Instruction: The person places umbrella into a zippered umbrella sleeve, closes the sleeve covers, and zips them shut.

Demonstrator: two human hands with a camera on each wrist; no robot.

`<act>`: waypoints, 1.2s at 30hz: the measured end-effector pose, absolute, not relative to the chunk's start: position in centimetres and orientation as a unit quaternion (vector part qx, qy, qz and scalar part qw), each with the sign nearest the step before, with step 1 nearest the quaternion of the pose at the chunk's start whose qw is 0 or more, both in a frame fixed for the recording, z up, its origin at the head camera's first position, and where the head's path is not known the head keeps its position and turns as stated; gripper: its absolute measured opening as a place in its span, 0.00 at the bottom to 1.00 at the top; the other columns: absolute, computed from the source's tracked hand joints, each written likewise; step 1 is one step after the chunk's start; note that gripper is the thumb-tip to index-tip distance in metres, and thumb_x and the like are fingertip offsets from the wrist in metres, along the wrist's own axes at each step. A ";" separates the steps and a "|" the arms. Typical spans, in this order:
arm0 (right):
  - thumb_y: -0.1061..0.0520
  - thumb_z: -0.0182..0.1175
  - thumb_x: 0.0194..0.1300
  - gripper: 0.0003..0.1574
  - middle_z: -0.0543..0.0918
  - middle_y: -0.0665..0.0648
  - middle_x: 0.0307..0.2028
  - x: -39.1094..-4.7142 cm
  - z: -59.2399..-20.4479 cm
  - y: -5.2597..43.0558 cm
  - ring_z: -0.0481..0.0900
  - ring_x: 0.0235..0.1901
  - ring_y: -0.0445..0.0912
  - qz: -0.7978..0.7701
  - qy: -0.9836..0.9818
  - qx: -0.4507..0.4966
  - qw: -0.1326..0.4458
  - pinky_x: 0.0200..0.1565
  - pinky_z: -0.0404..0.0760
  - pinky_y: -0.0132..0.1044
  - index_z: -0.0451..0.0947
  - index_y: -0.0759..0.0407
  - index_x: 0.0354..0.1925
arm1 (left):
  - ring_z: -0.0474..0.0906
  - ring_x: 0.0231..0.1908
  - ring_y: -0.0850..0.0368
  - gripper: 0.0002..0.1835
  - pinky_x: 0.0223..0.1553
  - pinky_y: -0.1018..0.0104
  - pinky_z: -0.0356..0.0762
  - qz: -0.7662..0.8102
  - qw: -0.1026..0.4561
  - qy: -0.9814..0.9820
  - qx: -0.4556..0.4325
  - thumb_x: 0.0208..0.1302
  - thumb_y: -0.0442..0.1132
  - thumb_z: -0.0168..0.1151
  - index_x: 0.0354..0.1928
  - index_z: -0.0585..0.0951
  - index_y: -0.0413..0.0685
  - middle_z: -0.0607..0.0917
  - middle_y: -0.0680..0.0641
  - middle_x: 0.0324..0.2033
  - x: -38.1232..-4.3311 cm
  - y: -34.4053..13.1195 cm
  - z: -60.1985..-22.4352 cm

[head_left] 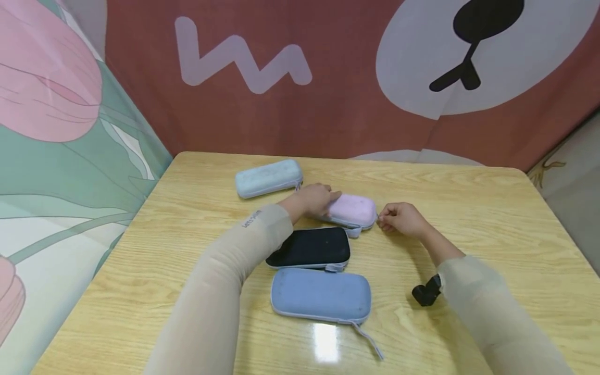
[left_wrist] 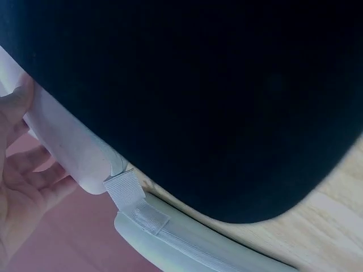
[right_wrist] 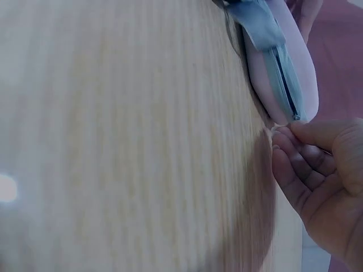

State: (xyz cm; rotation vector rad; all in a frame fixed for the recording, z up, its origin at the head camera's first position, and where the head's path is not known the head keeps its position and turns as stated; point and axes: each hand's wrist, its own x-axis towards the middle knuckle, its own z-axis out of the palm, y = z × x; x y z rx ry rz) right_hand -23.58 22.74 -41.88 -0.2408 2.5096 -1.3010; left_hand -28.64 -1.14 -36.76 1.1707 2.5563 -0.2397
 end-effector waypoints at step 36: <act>0.66 0.54 0.56 0.08 0.77 0.56 0.17 -20.7 -40.9 18.2 0.74 0.18 0.44 -0.388 0.900 -0.152 0.131 0.19 0.75 0.34 0.74 0.68 0.22 | 0.64 0.53 0.53 0.38 0.55 0.61 0.55 -0.095 0.148 0.900 0.398 0.52 0.54 0.57 0.64 0.57 0.55 0.70 0.47 0.54 -28.9 -0.9 -36.8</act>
